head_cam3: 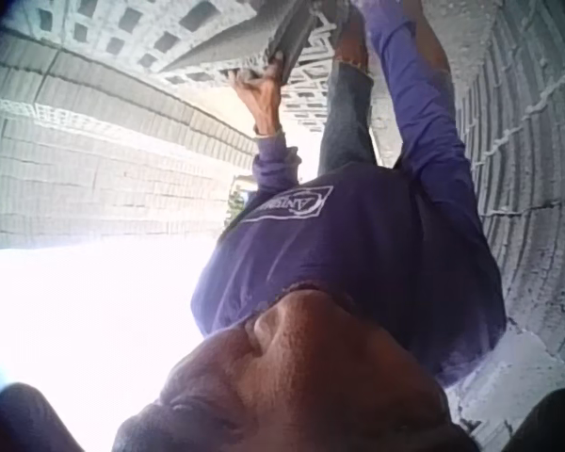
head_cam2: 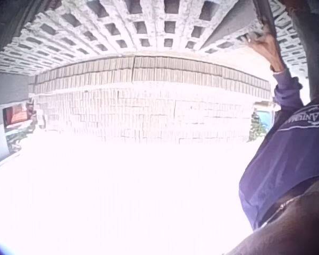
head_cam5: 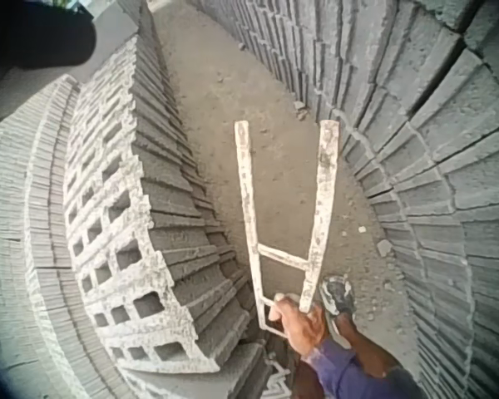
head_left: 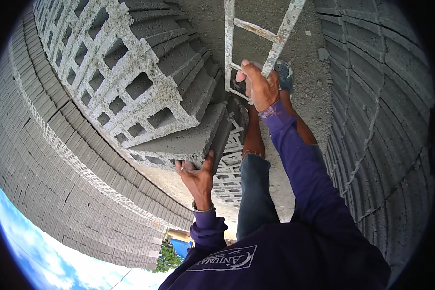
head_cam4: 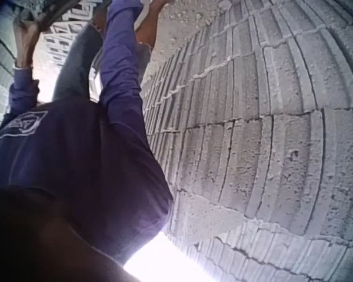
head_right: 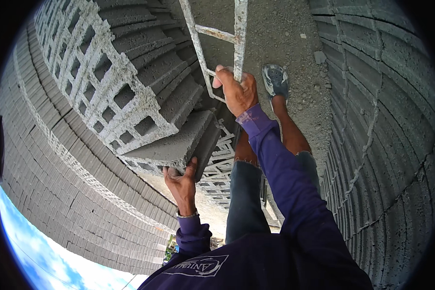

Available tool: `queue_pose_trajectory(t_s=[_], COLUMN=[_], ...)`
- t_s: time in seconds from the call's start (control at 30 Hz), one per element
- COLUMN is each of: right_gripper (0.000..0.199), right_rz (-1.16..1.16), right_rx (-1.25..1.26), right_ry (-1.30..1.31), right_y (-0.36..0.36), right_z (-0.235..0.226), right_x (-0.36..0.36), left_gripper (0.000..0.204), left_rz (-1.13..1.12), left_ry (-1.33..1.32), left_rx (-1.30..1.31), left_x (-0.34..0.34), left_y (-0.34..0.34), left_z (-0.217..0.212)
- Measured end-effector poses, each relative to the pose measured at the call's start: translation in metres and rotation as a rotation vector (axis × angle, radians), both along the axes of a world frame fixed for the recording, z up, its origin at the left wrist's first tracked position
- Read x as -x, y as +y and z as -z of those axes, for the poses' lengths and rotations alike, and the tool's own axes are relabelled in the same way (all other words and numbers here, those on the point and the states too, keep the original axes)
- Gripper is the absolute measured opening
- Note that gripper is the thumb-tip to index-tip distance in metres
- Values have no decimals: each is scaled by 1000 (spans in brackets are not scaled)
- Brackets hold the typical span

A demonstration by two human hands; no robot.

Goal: Moving and stacking concrete hollow blocks in an industrial yard.

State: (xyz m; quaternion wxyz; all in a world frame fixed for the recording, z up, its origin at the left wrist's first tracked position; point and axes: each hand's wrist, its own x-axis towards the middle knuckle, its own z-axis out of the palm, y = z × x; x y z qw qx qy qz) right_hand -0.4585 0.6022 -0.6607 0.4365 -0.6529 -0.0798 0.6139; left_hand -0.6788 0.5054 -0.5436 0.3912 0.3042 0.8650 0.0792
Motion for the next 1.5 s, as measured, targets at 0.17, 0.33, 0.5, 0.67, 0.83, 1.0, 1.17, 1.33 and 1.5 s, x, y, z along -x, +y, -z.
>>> queue_pose_trajectory(t_s=[0.17, 0.33, 0.5, 0.67, 0.83, 1.0, 1.17, 1.33, 1.5], right_gripper=[45, 44, 45, 47, 50, 50, 48, 53, 50], right_rz=[46, 117, 108, 48, -8, -19, 66, -2, -73], right_rx=[104, 187, 137, 78, 96, 30, -95, -22, -42], right_ry=[6, 9, 68, 54, -85, -98, -77, -101, -80], right_y=[-12, -29, 2, 15, 14, 34, 67, 63, 72], right_z=[-10, -3, -25, -23, -17, -13, -23, 46, 34], right_x=[-25, -41, -25, -37, -37, -27, -26, 17, 3], left_gripper=[56, 61, 69, 72, 63, 57, 54, 50, 53], left_rz=[558, 417, 736, 580, 427, 514, 391, 400, 233], left_ry=[374, 151, 435, 496, 259, 341, 238, 211, 45], left_rx=[-131, 71, -246, 110, -19, -107, -37, -24, -79], left_x=[-21, -28, -30, -41, -33, -21, -27, -34, -28], left_y=[19, 65, 125, 144, 109, 102, 106, 106, 115], left_z=[16, -52, -10, 35, 30, 38, 23, 11, -1])
